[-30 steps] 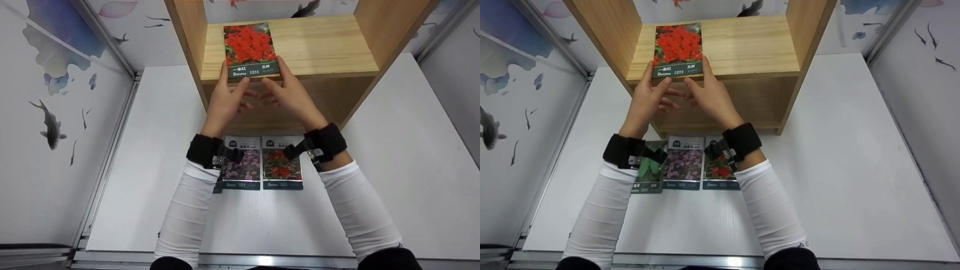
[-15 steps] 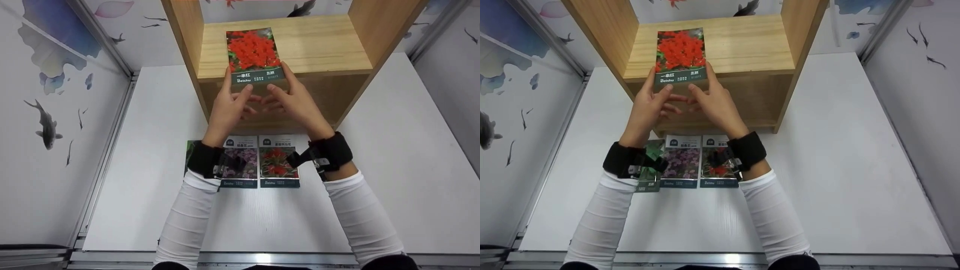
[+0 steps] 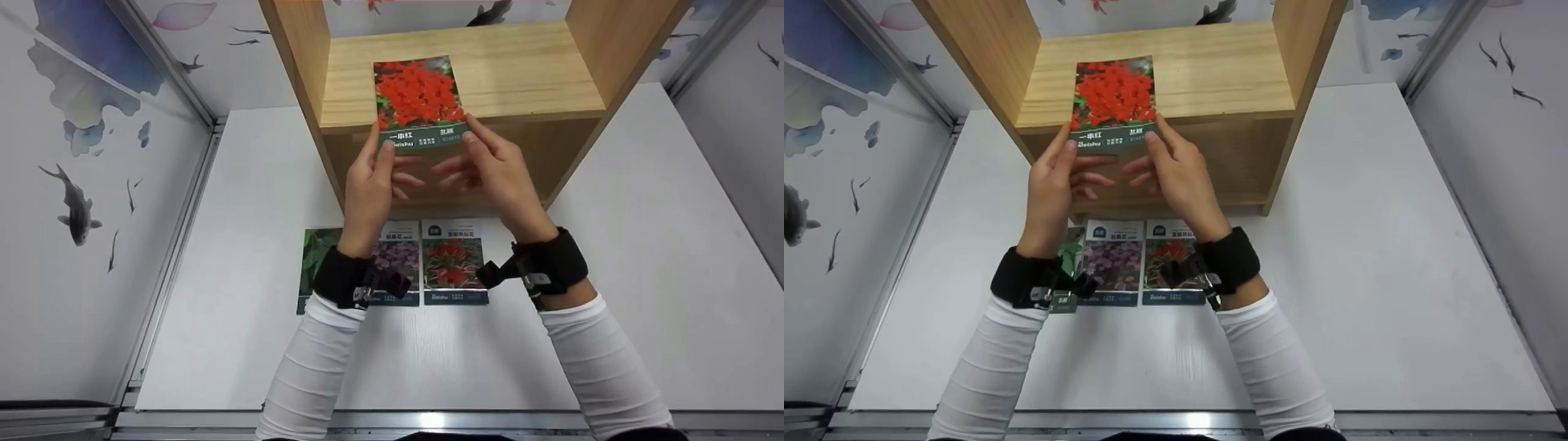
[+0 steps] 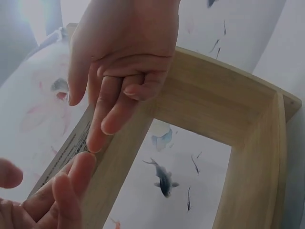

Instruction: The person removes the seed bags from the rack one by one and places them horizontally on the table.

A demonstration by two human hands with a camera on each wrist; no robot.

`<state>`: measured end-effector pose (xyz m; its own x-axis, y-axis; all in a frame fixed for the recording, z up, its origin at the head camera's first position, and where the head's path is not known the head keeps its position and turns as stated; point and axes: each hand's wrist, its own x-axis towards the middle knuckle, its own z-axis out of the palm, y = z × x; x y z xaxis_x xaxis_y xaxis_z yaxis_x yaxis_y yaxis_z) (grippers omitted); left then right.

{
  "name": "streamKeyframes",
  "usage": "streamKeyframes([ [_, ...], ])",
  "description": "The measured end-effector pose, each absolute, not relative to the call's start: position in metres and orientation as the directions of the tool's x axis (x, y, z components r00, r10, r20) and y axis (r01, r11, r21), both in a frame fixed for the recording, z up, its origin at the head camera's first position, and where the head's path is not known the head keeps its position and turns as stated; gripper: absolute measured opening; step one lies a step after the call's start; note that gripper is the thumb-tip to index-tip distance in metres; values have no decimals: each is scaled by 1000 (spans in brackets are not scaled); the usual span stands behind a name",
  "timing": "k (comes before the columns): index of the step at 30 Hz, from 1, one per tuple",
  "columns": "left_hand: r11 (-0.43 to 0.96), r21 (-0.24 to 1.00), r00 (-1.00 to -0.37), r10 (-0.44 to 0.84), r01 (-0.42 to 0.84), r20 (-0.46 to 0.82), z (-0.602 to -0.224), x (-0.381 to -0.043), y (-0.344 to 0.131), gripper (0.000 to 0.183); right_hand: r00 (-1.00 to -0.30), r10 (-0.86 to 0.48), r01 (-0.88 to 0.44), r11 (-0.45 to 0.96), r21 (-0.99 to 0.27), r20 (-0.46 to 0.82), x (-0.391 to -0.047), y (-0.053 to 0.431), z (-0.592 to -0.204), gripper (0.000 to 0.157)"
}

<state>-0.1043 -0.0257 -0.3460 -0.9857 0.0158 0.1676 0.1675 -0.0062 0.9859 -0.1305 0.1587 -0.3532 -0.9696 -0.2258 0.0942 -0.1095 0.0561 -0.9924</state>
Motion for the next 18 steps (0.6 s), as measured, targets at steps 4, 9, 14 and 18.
streamKeyframes([
  [4, -7, 978, -976, -64, 209, 208, -352, -102, -22, 46, -981, -146, -122, -41, -992, 127, -131, 162, -360, 43],
  [9, 52, 969, -964, -100, 241, 245, -351, -100, -20, 43, -982, -98, -153, -102, -983, 162, -130, 165, -363, 41],
  [14, 32, 963, -959, -82, 269, 271, -351, -99, -21, 43, -981, -90, -161, -127, -979, 173, -126, 170, -364, 41],
  [18, -37, 962, -962, -48, 269, 267, -349, -97, -24, 44, -982, -80, -156, -149, -977, 169, -122, 169, -361, 42],
])
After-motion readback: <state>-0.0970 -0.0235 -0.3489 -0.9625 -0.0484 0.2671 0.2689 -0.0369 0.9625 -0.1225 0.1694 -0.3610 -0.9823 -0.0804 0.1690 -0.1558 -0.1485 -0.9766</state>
